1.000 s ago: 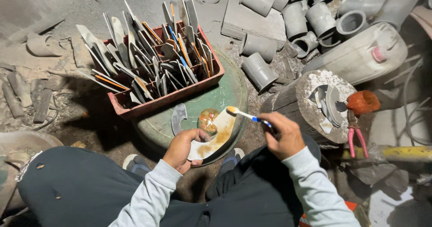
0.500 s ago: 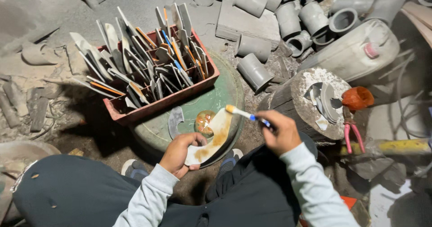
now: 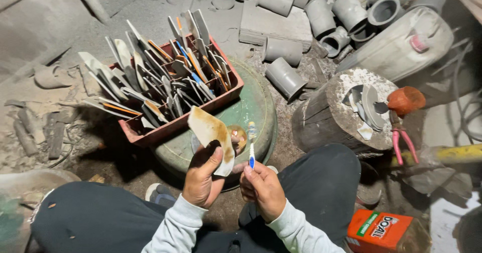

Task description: The person sits on the floor and repeatedly picks up small, curved ceramic pieces from a crate. Using a toothbrush, they apply a brownish liquid from a small container onto the surface of each piece before placing it back into the crate.

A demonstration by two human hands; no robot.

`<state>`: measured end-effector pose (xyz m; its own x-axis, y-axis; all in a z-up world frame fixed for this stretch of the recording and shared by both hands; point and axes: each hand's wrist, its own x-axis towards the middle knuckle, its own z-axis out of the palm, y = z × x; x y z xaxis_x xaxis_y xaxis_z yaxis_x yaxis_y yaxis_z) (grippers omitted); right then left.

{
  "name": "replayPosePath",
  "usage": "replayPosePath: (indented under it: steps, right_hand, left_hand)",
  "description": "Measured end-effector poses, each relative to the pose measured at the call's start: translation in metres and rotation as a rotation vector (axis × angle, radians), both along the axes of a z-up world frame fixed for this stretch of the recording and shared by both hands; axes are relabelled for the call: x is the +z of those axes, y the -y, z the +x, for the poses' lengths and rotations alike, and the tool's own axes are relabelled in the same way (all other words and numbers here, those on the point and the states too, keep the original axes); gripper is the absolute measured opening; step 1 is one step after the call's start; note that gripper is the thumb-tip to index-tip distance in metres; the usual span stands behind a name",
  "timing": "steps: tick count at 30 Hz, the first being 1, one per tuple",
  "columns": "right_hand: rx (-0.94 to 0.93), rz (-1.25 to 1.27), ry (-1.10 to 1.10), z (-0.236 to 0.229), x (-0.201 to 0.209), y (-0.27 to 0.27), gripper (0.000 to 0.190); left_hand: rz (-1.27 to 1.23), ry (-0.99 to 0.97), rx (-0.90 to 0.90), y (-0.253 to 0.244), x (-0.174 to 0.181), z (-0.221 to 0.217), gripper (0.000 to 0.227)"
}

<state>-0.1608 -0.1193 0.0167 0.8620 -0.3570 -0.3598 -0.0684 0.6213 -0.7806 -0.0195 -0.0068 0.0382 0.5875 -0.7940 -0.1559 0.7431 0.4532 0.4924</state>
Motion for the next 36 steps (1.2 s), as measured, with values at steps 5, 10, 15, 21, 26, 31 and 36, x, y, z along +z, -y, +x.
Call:
replayPosePath:
  steps: [5,10,15,21,26,31,36]
  right_hand:
    - [-0.013,0.093,-0.039,0.017,0.017,-0.007,0.021]
    - [0.007,0.224,0.02,0.01,0.023,0.008,0.023]
    - [0.092,0.003,-0.005,-0.004,0.03,0.075,0.025]
    - [0.31,-0.141,0.043,-0.006,0.04,0.13,0.018]
    - [0.363,-0.228,0.023,-0.005,0.031,0.137,0.017]
    - [0.36,-0.344,0.023,0.003,0.032,0.129,0.02]
    - [0.327,-0.481,-0.054,0.015,0.029,0.127,0.021]
  left_hand:
    - [-0.082,0.007,0.131,-0.002,-0.007,-0.004,0.041]
    - [-0.234,0.141,-0.036,-0.009,-0.012,-0.003,0.039]
    - [-0.388,-0.208,-0.447,-0.017,-0.003,0.011,0.053]
    - [-0.276,-0.184,-0.731,-0.027,0.006,0.018,0.063]
    - [-0.18,-0.024,-0.721,-0.03,0.003,0.018,0.058]
    - [-0.144,-0.053,-0.704,-0.029,-0.002,0.02,0.057]
    - [-0.107,0.039,-0.655,-0.032,-0.001,0.028,0.056]
